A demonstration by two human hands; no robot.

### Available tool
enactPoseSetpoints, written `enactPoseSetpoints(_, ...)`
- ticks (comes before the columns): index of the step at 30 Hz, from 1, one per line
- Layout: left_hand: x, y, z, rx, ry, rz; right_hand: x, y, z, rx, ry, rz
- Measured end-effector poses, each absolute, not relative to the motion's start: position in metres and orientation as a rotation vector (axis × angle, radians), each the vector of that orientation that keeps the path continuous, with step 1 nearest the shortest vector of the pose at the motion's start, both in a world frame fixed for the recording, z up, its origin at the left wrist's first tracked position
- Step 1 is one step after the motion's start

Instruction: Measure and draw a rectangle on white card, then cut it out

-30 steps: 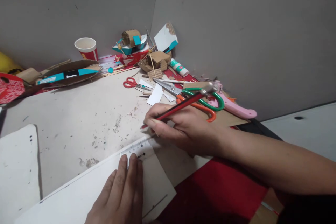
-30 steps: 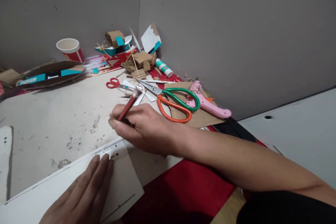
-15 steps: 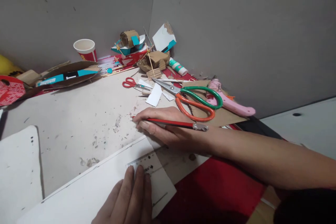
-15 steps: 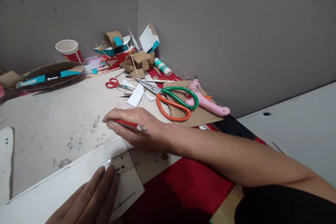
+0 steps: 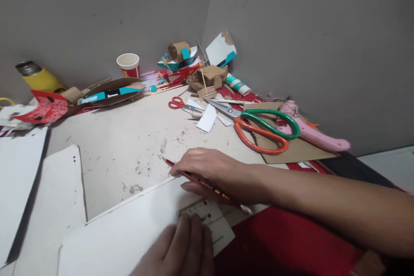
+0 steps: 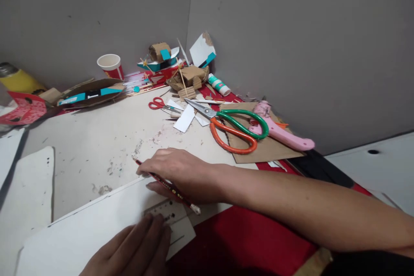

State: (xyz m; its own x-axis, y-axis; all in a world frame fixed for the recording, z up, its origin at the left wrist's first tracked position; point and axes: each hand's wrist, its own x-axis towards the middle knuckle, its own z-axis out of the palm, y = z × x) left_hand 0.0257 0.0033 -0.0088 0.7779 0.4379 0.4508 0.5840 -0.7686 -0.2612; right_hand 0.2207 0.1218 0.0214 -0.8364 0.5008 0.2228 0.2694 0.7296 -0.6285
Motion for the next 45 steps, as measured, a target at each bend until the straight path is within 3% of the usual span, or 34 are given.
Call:
enactPoseSetpoints(6,0.018,0.008,0.0,-2.608,-0.897,-0.39,0.22,0.123,0.02,-0.806,-2.274,0.83)
enactPoseSetpoints(12,0.013,0.011,0.003,-2.627,-0.892,-0.134,0.222,0.118,0.028,-0.906,-1.894,1.243)
enactPoseSetpoints(17,0.014,0.016,0.003,-2.64,-0.93,-0.141,0.221,0.116,0.022,-0.863,-1.807,1.428)
enactPoseSetpoints(27,0.015,0.029,0.01,-2.766,-0.953,-0.104,0.22,0.118,0.02,-0.73,-2.138,1.048)
enactPoseSetpoints(45,0.026,0.026,0.019,-2.712,-0.943,0.114,0.219,0.119,0.016,-0.671,-2.296,0.95)
